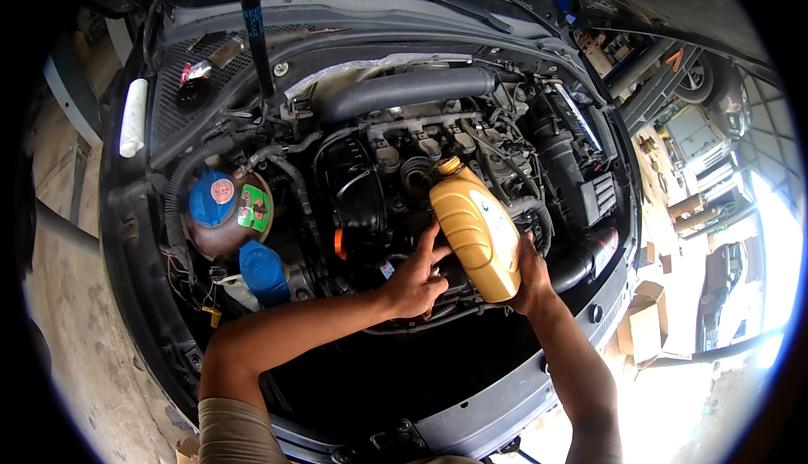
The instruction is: The person pours engine oil from a yellow container into the engine of a car with the hood open. After pouring, the person uses a cloth to wipe the dipstick and checks the oil level. The person then retrieves a black air intake hose from a cardboard box and installs it into the engine bay.
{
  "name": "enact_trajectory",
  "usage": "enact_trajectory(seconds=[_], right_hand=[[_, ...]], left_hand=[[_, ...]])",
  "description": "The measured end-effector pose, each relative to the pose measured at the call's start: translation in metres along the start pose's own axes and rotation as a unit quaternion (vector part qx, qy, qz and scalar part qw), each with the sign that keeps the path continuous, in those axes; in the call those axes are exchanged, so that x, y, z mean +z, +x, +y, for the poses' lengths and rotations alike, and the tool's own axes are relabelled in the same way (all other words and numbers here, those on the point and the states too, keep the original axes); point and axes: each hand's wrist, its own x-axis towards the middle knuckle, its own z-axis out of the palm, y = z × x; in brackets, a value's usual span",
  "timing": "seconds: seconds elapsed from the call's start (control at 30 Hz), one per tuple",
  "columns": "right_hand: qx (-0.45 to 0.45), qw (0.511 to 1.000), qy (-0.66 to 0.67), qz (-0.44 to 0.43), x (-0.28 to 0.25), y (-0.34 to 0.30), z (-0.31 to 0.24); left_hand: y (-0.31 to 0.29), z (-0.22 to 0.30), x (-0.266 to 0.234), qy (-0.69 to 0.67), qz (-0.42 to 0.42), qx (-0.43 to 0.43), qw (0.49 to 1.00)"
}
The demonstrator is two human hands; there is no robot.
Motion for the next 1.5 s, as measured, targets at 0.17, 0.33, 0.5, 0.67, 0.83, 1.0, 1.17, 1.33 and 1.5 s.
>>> enact_trajectory(seconds=[0.17, 0.33, 0.5, 0.67, 0.83, 1.0, 1.17, 1.33, 1.5], right_hand=[[0.005, 1.000, 0.013, 0.007, -0.001, 0.000, 0.000], [0.013, 1.000, 0.015, 0.014, -0.006, 0.001, -0.001], [0.014, 1.000, 0.002, 0.024, -0.005, 0.001, -0.001], [0.015, 0.999, -0.001, 0.037, -0.006, -0.001, -0.002], [0.018, 0.999, 0.019, 0.031, -0.005, -0.001, -0.003], [0.002, 1.000, 0.021, 0.013, -0.010, 0.000, -0.002], [0.012, 0.999, 0.024, 0.024, -0.007, -0.001, -0.004], [-0.007, 1.000, -0.009, -0.001, -0.016, 0.003, -0.002], [0.017, 0.999, 0.021, 0.022, -0.016, 0.004, -0.003]], left_hand=[[0.000, 0.000, -0.001, 0.007, -0.006, -0.001, 1.000], [0.000, 0.002, -0.001, 0.005, -0.006, -0.012, 1.000], [0.002, -0.005, 0.000, 0.001, 0.003, 0.007, 1.000], [0.001, -0.001, 0.001, -0.002, -0.003, 0.006, 1.000], [0.000, 0.002, -0.001, -0.003, -0.008, -0.009, 1.000], [0.002, 0.001, 0.001, 0.004, -0.002, -0.008, 1.000], [0.002, 0.001, 0.001, 0.003, -0.009, -0.024, 1.000], [0.002, -0.003, 0.000, 0.009, -0.015, -0.019, 1.000], [0.002, -0.002, 0.000, 0.008, -0.014, -0.021, 1.000]])
